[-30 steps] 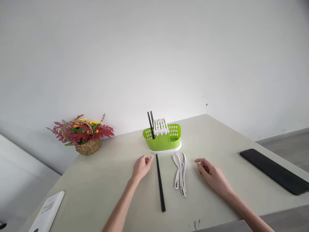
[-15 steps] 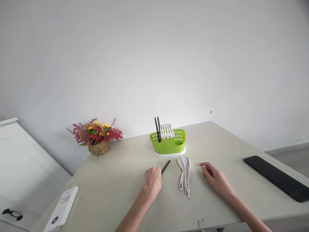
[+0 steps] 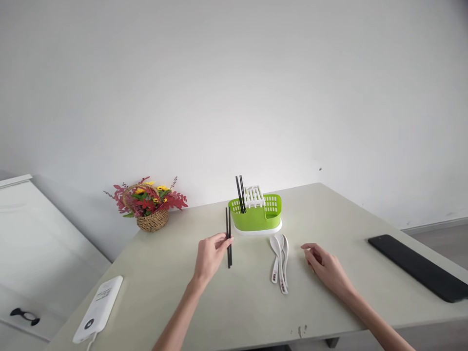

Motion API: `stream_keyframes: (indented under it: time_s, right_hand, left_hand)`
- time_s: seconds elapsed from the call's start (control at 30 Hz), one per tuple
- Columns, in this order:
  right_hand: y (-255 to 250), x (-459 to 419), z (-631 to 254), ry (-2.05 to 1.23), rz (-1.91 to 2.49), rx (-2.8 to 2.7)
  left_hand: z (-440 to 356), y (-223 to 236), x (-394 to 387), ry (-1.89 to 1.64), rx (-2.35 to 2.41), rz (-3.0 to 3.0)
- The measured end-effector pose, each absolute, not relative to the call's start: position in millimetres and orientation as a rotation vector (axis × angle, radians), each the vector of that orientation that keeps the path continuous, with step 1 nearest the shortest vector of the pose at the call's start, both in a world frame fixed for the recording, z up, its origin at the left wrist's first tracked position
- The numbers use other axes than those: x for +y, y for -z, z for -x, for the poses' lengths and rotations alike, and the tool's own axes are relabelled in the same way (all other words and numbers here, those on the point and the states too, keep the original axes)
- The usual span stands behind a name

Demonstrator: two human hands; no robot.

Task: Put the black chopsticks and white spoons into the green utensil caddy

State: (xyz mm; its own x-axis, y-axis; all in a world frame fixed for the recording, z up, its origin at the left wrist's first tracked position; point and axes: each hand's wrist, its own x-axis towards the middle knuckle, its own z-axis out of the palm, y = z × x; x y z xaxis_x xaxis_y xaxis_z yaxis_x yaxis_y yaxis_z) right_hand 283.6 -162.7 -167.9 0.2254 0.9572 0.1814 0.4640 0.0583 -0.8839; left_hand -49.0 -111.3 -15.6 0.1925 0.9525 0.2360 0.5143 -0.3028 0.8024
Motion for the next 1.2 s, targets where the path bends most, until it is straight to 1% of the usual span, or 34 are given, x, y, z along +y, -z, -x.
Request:
stream_keyframes:
  time_s: [0.13, 0.27, 0.37, 0.47, 0.73, 0.97, 1.07, 1.2]
  right_hand:
    - [149, -174, -264, -0.686, 1.476, -1.415]
    - [110, -186, -217, -0.878, 1.241, -1.614]
    - [86, -185, -181, -0.972, 1.159, -1.687]
    - [76, -178, -160, -1.031, 1.17, -1.663]
    - [79, -175, -162, -1.056, 1.201, -1.535]
    - [80, -176, -174, -1.071, 1.185, -1.551]
    - [88, -173, -191, -1.06, 1.157, -1.506]
    - [106, -169, -229, -0.978, 1.206, -1.404]
  left_hand:
    - [49, 19, -120, -1.166, 1.163, -1.496]
    - [39, 26, -124, -1.246, 1.004, -1.08]
    - [31, 34, -124, -1.271, 0.961, -0.898]
    - [26, 40, -124, -1.278, 0.967, -0.836]
    - [31, 36, -111, -1.323, 1.049, -0.825]
    - [33, 34, -102, -1.363, 1.026, -0.817]
    - [44, 20, -86, -1.486, 1.011, -0.817]
    - [63, -16, -48, -1.743, 0.969, -0.839]
